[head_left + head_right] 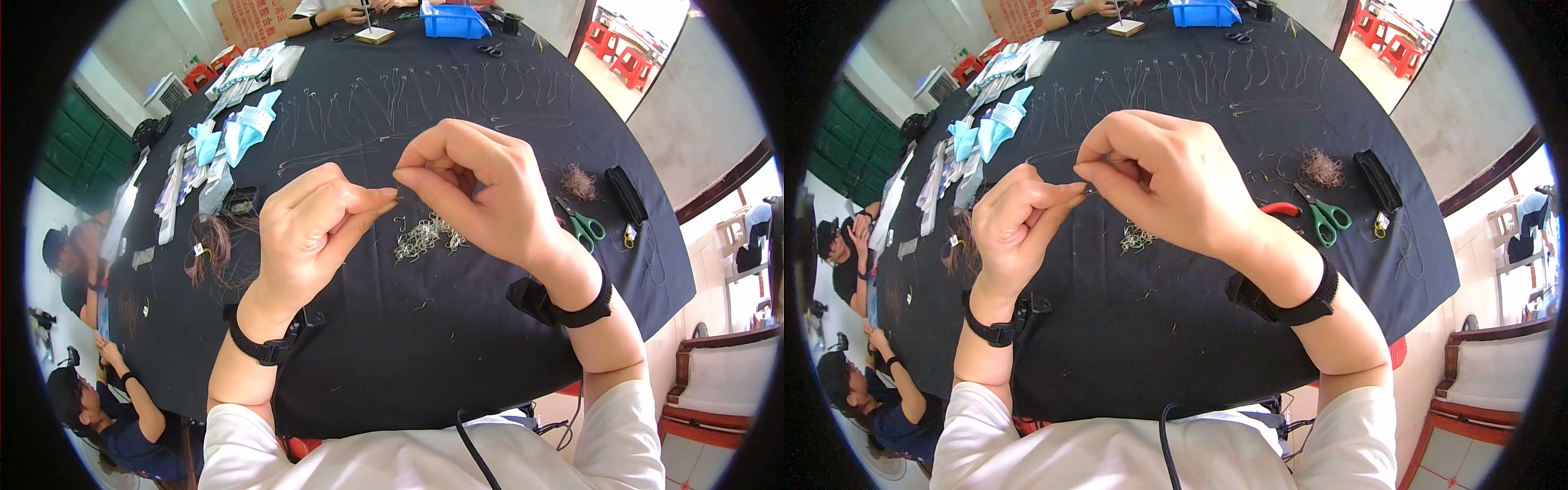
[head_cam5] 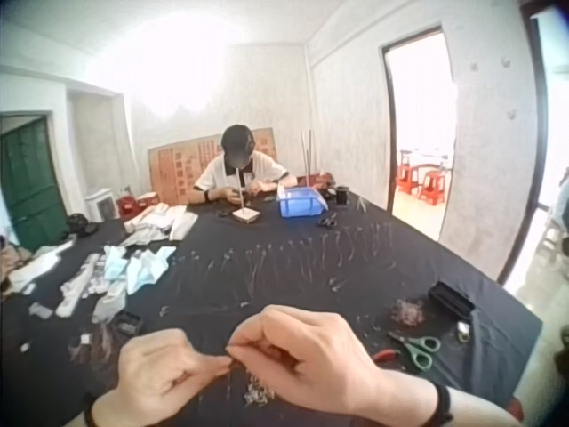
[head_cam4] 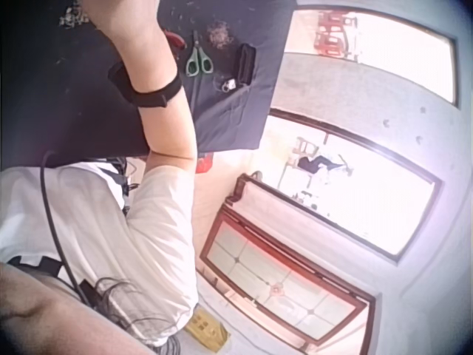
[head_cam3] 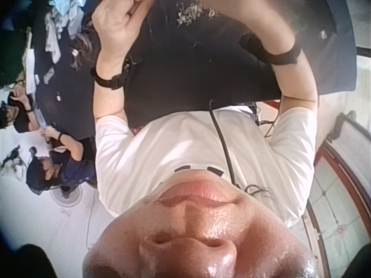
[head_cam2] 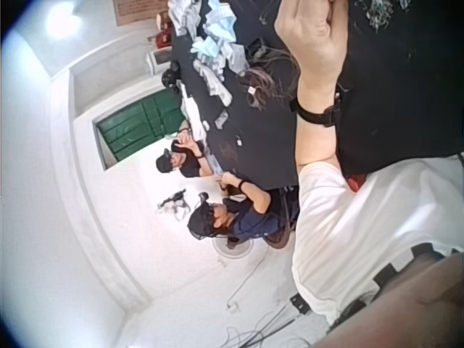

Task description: The person picks up a fishing hook and line, threads the line through the eye, and wraps it around the hook to tie a knot. They then tighten the knot using pliers and place the finished assembly on the table.

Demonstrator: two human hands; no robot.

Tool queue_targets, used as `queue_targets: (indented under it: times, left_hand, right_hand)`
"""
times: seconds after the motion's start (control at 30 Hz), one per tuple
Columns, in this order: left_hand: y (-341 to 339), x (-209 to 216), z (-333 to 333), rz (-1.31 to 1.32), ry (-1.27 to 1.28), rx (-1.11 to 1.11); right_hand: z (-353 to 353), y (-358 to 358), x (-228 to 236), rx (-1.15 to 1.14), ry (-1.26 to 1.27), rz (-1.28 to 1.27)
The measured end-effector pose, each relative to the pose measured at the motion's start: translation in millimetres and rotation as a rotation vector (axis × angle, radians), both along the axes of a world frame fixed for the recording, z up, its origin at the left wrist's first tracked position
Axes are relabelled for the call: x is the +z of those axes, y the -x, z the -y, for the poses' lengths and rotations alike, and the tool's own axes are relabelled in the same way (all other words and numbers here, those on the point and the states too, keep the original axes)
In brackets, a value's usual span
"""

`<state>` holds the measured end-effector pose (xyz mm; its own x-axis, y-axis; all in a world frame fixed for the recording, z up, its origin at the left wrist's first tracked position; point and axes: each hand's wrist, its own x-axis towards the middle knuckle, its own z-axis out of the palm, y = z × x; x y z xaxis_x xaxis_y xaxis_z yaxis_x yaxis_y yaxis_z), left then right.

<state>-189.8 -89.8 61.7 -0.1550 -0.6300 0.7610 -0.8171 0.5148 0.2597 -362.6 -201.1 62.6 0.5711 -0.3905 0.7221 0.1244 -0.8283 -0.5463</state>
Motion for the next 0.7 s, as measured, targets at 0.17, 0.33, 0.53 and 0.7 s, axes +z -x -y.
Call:
queue_targets:
  times: [0.17,0.33,0.53,0.7]
  left_hand:
    - [0,0,-1,-0.035,0.021,-0.026]
    - [-6,-4,-1,-0.07,0.012,0.013]
    - [-2,-2,1,-0.102,-0.003,0.052]
    - [-1,-1,-1,-0.029,-0.026,0.038]
  right_hand:
    - [5,-5,-14,0.091,-0.305,-0.027]
    - [-3,-6,-14,0.155,-0.414,-0.111]
    - [-7,-6,-11,0.061,0.16,0.009]
    - [-6,-4,-4,0.01,0.171,0.059]
